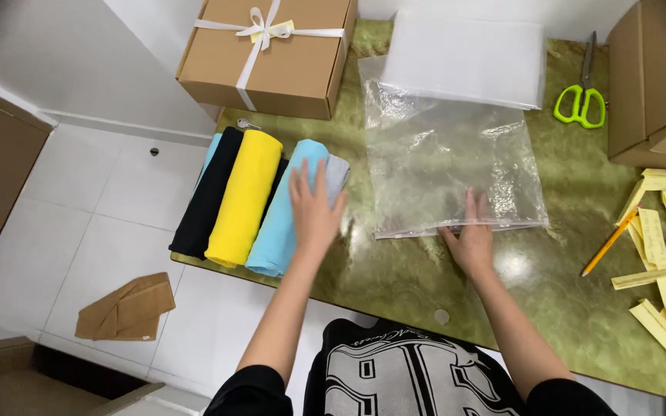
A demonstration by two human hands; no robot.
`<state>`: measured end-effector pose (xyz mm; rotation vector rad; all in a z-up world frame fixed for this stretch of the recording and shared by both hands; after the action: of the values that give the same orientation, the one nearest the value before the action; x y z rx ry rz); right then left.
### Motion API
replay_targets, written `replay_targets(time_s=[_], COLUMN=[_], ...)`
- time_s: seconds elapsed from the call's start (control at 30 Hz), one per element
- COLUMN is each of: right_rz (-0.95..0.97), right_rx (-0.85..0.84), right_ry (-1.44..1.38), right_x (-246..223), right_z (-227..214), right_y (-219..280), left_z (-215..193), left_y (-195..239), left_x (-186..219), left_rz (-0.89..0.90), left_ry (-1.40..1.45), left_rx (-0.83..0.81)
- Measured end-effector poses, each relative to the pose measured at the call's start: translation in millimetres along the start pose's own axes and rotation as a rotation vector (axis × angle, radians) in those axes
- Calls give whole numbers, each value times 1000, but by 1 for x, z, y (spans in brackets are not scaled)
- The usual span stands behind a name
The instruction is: The person ties a white ribbon into a bow on a brown cardboard box, then writes on a yellow sticky note with a pencil and attaches it to the box. The person then places a folded light blue cloth into a clear plastic bag and seals it.
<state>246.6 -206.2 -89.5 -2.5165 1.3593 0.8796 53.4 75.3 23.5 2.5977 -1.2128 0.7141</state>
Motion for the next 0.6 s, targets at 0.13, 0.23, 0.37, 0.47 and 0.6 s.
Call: replay_targets(time_s=[0.13, 0.23, 0.37, 0.47, 0.6], right_rz=[2, -152, -139, -80, -53], right_rx=[-2, 39, -168, -126, -127], right_ry=[42, 158, -105, -191, -277], right_x=[14, 23, 59, 73, 67], right_z=[3, 4, 13, 5, -7], right_y=[-4, -5, 0, 7, 13], left_z=[5, 27, 33, 28, 41], left_y=[-11, -17, -18, -16, -23], left_x=[-89, -133, -141, -126, -133], left_rz=[-150, -242, -373, -442, -484], left_ry=[-36, -46, -6, -32, -127], left_rx=[25, -61, -146, -181, -209])
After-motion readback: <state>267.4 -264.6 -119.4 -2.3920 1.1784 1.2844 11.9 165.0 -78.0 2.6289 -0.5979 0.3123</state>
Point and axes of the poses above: each hand's wrist, its own y-axis away from the middle knuckle, its own z-axis out of the palm, x = y × z, the point moved 9 cm from there along -y, towards the middle knuckle, and after that the axes turned 10 degrees about -x, right-handed, at the moved point
